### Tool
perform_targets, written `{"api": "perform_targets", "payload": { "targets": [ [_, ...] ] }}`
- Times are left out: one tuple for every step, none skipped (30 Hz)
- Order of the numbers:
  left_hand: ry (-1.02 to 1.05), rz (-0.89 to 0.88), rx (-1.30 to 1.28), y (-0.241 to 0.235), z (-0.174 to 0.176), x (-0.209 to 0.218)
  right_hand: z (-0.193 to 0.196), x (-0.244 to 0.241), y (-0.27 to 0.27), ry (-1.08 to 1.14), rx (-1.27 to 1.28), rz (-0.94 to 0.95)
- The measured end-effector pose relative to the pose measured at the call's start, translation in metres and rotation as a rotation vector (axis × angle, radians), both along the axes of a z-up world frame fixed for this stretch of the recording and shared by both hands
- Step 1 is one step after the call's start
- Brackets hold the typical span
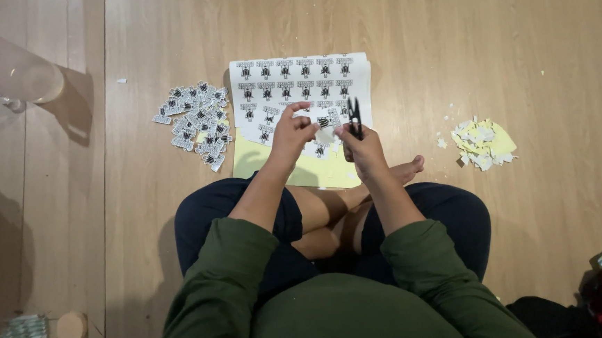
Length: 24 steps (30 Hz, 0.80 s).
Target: Cutting out small printed labels from a sheet using scissors
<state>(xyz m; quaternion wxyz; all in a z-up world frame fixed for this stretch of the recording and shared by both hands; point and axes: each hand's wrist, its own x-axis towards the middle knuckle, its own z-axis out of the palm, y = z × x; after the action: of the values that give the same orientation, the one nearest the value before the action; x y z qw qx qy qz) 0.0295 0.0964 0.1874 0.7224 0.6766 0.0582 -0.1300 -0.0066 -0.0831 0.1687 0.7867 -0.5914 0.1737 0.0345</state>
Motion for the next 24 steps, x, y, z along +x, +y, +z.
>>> {"api": "perform_targets", "payload": {
  "targets": [
    [0.0,0.002,0.001,0.0,0.004,-0.001,-0.002,0.0,0.001,0.0,0.001,0.002],
    [0.03,0.024,-0.031,-0.001,0.007,-0.001,-0.004,-0.001,0.001,0.0,-0.023,0.011],
    [0.059,0.045,-0.062,-0.002,0.011,-0.001,-0.005,-0.001,0.002,-0.001,-0.048,0.019],
    [0.059,0.045,-0.061,-0.004,0.011,-0.002,-0.006,0.0,0.002,-0.001,-0.047,0.019],
    [0.06,0.003,-0.084,-0.006,0.01,-0.002,-0.007,0.001,0.002,0.001,-0.047,-0.017],
    [0.06,-0.04,-0.106,-0.008,0.009,-0.003,-0.008,0.001,0.002,0.002,-0.047,-0.053],
    [0.061,-0.04,-0.105,-0.01,-0.005,-0.002,-0.008,0.001,0.001,0.002,-0.047,-0.053],
    [0.05,-0.093,-0.08,-0.012,-0.02,-0.002,-0.008,0.002,0.0,0.006,-0.026,-0.07],
    [0.039,-0.147,-0.055,-0.013,-0.034,-0.001,-0.008,0.002,-0.001,0.01,-0.006,-0.086],
    [0.039,-0.147,-0.054,-0.014,-0.037,-0.002,-0.008,0.002,0.0,0.01,-0.006,-0.086],
    [0.008,-0.125,-0.044,-0.016,-0.039,-0.004,-0.008,0.002,0.001,0.019,-0.001,-0.075],
    [-0.022,-0.103,-0.034,-0.017,-0.042,-0.005,-0.008,0.002,0.001,0.028,0.003,-0.064],
    [-0.021,-0.105,-0.033,-0.015,-0.035,-0.005,0.002,0.001,0.003,0.029,0.004,-0.066],
    [-0.048,-0.109,0.042,-0.012,-0.028,-0.005,0.011,0.0,0.005,0.036,0.015,-0.074],
    [-0.077,-0.116,0.117,-0.011,-0.021,-0.005,0.021,-0.001,0.007,0.042,0.025,-0.085],
    [-0.077,-0.119,0.117,-0.011,-0.022,-0.004,0.016,0.0,0.005,0.041,0.024,-0.089],
    [-0.084,-0.115,0.119,-0.012,-0.024,-0.004,0.01,0.001,0.003,0.039,0.017,-0.114],
    [-0.091,-0.111,0.12,-0.012,-0.025,-0.003,0.005,0.003,0.001,0.037,0.009,-0.14],
    [-0.092,-0.111,0.12,-0.013,-0.027,-0.002,0.002,0.004,-0.001,0.037,0.009,-0.14],
    [-0.07,-0.091,0.095,-0.013,-0.029,-0.001,-0.001,0.005,-0.002,0.036,0.017,-0.141],
    [-0.046,-0.071,0.069,-0.014,-0.031,-0.001,-0.004,0.005,-0.003,0.038,0.025,-0.142],
    [-0.044,-0.071,0.068,-0.013,-0.03,-0.001,-0.004,0.005,-0.003,0.04,0.024,-0.142],
    [-0.06,-0.07,0.022,-0.013,-0.028,-0.001,-0.004,0.005,-0.003,0.038,0.03,-0.138],
    [-0.077,-0.07,-0.024,-0.013,-0.026,-0.001,-0.004,0.004,-0.002,0.037,0.035,-0.133]
  ]
}}
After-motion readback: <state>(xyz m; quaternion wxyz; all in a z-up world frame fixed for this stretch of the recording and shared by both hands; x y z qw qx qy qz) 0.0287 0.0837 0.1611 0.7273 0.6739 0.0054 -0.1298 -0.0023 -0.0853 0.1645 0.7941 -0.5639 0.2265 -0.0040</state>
